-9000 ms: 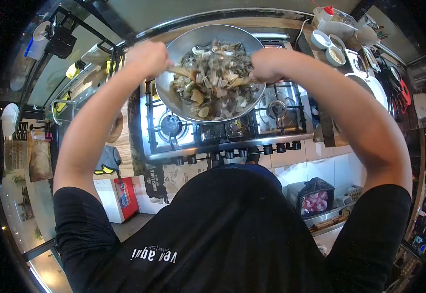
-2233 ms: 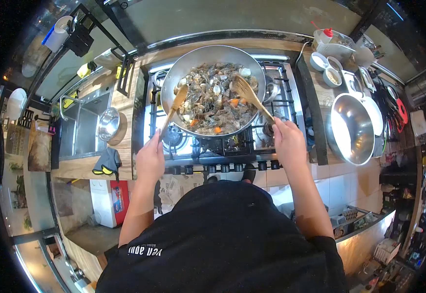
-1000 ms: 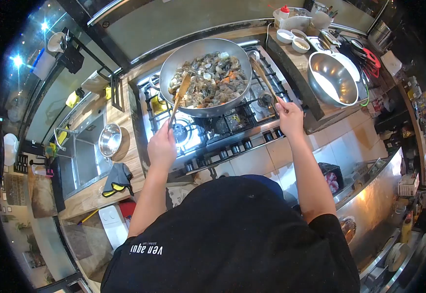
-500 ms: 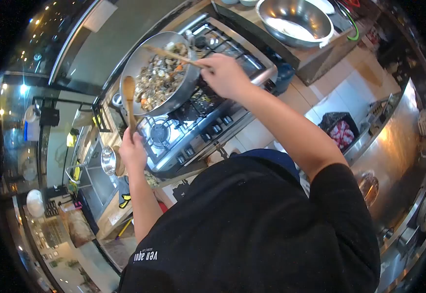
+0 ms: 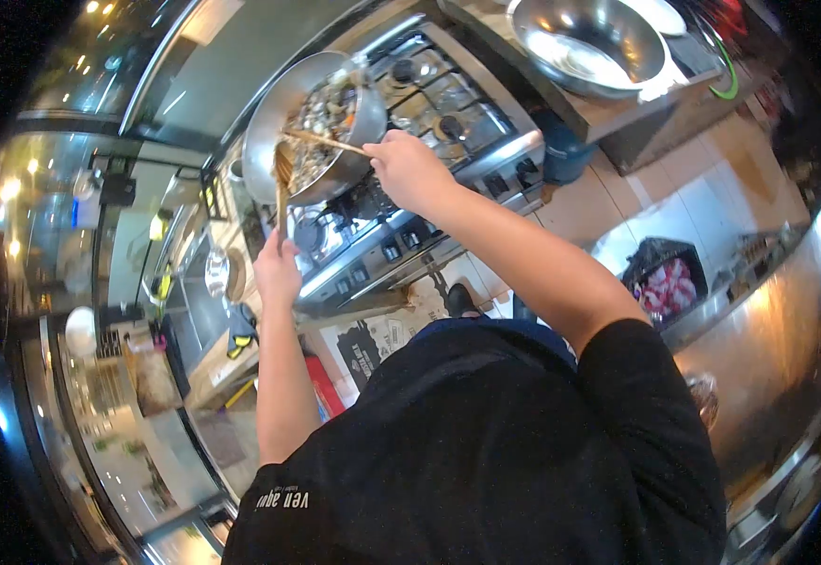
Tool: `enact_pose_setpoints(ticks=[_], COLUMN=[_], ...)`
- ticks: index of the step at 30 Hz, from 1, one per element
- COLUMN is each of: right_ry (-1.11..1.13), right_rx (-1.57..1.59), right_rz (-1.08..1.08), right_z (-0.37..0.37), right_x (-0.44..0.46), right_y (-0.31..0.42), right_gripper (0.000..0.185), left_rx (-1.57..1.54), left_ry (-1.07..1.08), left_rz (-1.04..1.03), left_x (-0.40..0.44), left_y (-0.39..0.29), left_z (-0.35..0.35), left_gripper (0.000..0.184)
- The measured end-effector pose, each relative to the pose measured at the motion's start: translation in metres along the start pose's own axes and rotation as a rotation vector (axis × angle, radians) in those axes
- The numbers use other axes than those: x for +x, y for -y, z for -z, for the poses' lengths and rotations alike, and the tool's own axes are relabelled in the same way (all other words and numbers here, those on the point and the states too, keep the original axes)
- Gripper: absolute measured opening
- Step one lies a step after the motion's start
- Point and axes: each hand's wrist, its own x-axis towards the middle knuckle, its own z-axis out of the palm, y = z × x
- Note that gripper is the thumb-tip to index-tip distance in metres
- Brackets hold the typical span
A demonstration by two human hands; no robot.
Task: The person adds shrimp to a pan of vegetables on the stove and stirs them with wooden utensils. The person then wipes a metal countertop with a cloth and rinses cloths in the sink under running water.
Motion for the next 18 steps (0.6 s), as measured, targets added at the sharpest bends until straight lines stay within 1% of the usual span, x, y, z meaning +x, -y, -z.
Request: enact_pose_setpoints(ticks=[2, 3, 4, 5, 6, 7, 8, 9, 10, 12, 14, 16, 18], right_ry=[-0.086, -0.066, -0.038, 0.019, 0.076, 0.139, 0.114, 0.112, 0.097, 0.252, 0.294, 0.374, 0.427], right_rx=[0.156, 0.167, 0.164, 0.069, -0.025, -0.029, -0.052, -0.033, -0.121, 0.212, 0.718, 0.840, 0.885], right_rz=[0.000, 0.009, 0.008, 0.010, 0.018, -0.052, -0.005, -0.032, 0.010, -0.325, -0.565, -0.635, -0.613], right_z=[0.005, 0.005, 0.000, -0.010, -0.020, -0.010, -0.009, -0.006, -0.008, -0.006, -0.019, -0.027, -0.042], right_x=[-0.002, -0.003, -0.004, -0.004, -0.004, -0.002, -0.002, -0.002, -0.003, -0.007, -0.016, -0.026, -0.043], right_y=[0.017, 0.018, 0.014, 0.002, -0.010, 0.001, 0.002, 0.009, 0.007, 0.023, 0.029, 0.051, 0.080], right_gripper=[0.027, 0.029, 0.029, 0.028, 0.027, 0.026, 0.027, 0.029, 0.027, 0.029, 0.033, 0.036, 0.032], left_rx=[-0.079, -0.158, -0.101, -0.004, 0.010, -0.027, -0.002, -0.020, -0.034, -0.322, -0.945, -1.274, -1.575], left_ry=[-0.057, -0.100, -0.097, 0.052, 0.060, 0.089, 0.083, 0.112, 0.049, 0.172, 0.273, 0.282, 0.267], left_rz=[0.036, 0.084, 0.108, 0.117, 0.097, 0.167, 0.174, 0.159, 0.035, 0.139, 0.390, 0.469, 0.561], left_x=[-0.005, -0.008, -0.008, -0.012, -0.014, -0.015, -0.016, -0.015, -0.010, -0.010, -0.022, -0.040, -0.069], left_y=[-0.013, -0.017, -0.002, -0.013, -0.008, -0.018, -0.024, -0.027, 0.001, 0.009, -0.012, -0.022, -0.037], left_z=[0.007, 0.005, -0.008, 0.000, -0.005, 0.004, 0.011, 0.017, -0.008, -0.025, -0.022, -0.031, -0.027], left_gripper=[0.039, 0.039, 0.038, 0.038, 0.038, 0.038, 0.038, 0.038, 0.035, 0.032, 0.030, 0.029, 0.029])
